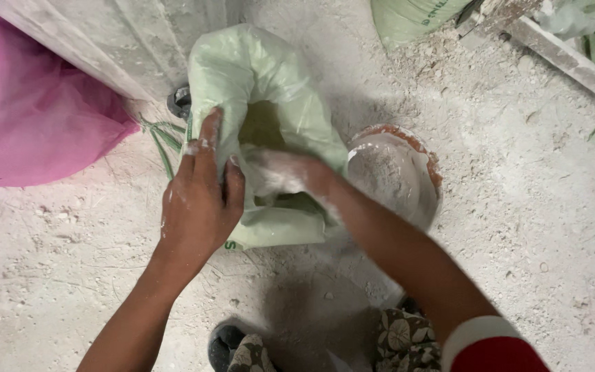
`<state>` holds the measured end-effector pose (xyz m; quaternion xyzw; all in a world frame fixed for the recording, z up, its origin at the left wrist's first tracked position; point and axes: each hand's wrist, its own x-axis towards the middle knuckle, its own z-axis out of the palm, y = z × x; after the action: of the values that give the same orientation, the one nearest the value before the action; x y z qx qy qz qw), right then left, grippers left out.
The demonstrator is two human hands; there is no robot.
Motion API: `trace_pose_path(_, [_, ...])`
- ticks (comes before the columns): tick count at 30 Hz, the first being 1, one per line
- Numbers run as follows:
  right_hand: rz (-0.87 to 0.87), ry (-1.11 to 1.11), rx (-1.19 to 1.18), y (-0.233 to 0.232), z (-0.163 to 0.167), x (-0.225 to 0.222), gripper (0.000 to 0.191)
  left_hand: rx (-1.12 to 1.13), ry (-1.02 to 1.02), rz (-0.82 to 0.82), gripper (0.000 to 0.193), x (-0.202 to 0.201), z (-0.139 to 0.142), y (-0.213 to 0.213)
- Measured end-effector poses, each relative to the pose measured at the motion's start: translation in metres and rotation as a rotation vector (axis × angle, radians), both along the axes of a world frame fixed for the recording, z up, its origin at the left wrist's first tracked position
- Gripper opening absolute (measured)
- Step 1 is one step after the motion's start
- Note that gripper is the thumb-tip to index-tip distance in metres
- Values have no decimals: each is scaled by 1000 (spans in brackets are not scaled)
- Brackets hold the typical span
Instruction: The person scrubs a weathered wooden beam with an orange sponge, then mixes a white powder with water in a bowl using a pink cup, scoops more powder from a sack into the bowl, and applies the resulting paste onto the beam with a small handheld tool.
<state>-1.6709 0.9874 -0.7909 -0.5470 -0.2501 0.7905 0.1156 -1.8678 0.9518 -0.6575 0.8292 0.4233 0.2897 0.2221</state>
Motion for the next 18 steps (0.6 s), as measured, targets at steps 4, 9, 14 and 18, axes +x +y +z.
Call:
trace_pose_path(4, [81, 294, 133, -31, 40, 69, 76, -91, 62, 37, 66, 0, 5, 1])
trace_pose_path(9, [-45, -443, 77, -101, 80, 163, 60, -69, 72, 43, 66, 2, 10, -1])
trace_pose_path(14, [-164, -811, 107, -133, 30, 203, 50, -73, 136, 71, 68, 8, 12, -4])
trace_pose_path(18, [174, -1000, 257, -140, -9, 234, 48, -37, 169, 87, 69, 10, 14, -9])
